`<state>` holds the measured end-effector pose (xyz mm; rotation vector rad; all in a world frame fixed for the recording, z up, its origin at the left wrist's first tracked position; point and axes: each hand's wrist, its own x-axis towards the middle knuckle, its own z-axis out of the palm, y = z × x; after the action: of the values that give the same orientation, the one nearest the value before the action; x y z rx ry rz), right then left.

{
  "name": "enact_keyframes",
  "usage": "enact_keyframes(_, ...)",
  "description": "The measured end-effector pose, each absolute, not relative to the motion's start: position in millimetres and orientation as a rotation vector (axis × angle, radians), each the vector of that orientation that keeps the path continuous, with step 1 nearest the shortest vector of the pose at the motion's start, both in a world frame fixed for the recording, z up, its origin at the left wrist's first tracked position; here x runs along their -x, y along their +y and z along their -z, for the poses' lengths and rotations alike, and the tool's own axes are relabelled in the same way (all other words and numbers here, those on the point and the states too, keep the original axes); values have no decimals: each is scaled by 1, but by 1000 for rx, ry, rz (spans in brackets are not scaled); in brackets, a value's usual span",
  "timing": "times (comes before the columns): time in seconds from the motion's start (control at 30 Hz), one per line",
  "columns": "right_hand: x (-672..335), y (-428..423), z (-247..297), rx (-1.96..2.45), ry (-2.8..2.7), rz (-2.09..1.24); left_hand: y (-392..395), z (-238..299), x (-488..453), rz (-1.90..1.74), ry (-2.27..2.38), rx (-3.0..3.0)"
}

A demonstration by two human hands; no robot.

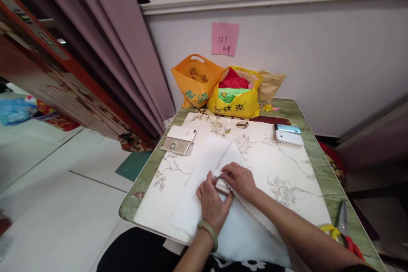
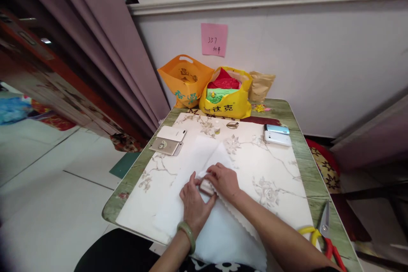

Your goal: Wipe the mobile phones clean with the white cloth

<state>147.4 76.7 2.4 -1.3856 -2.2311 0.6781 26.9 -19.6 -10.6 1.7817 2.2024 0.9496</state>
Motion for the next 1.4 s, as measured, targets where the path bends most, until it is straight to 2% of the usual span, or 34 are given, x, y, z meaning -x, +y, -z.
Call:
enact_keyframes(0.2,-166,112,3,1605,-2060,-439,-21,8,-26,-942,2194,-1742)
enact_keyframes(0.43,-160,58,9,825,-2461,-646,-20,12,-22,-934,2179,-1715)
enact_keyframes(0.7,-161,99,7,1276,-2311,-183,-21,9,-23,-951,2173,-1723)
enact_keyframes(0.9,-171,67,4,612,-2618,-442,-21,13,-22,-936,2184,-1772)
enact_keyframes(0.97,-176,74,4,673,-2647,-445,-21,13,-22,-948,2189,-1775)
enact_keyframes(1.13,-172,86,11,1299,-2426,-231,-21,11,-23,-949,2180,-1756)
enact_keyframes(1.2,-170,77,12,1150,-2496,-234,-22,11,-23,-936,2176,-1757)
enact_keyframes(1.3,-174,69,10,691,-2686,-319,-22,10,-23,-914,2188,-1754)
enact_keyframes(1.4,-182,82,10,827,-2661,-307,-21,10,-23,-911,2183,-1753)
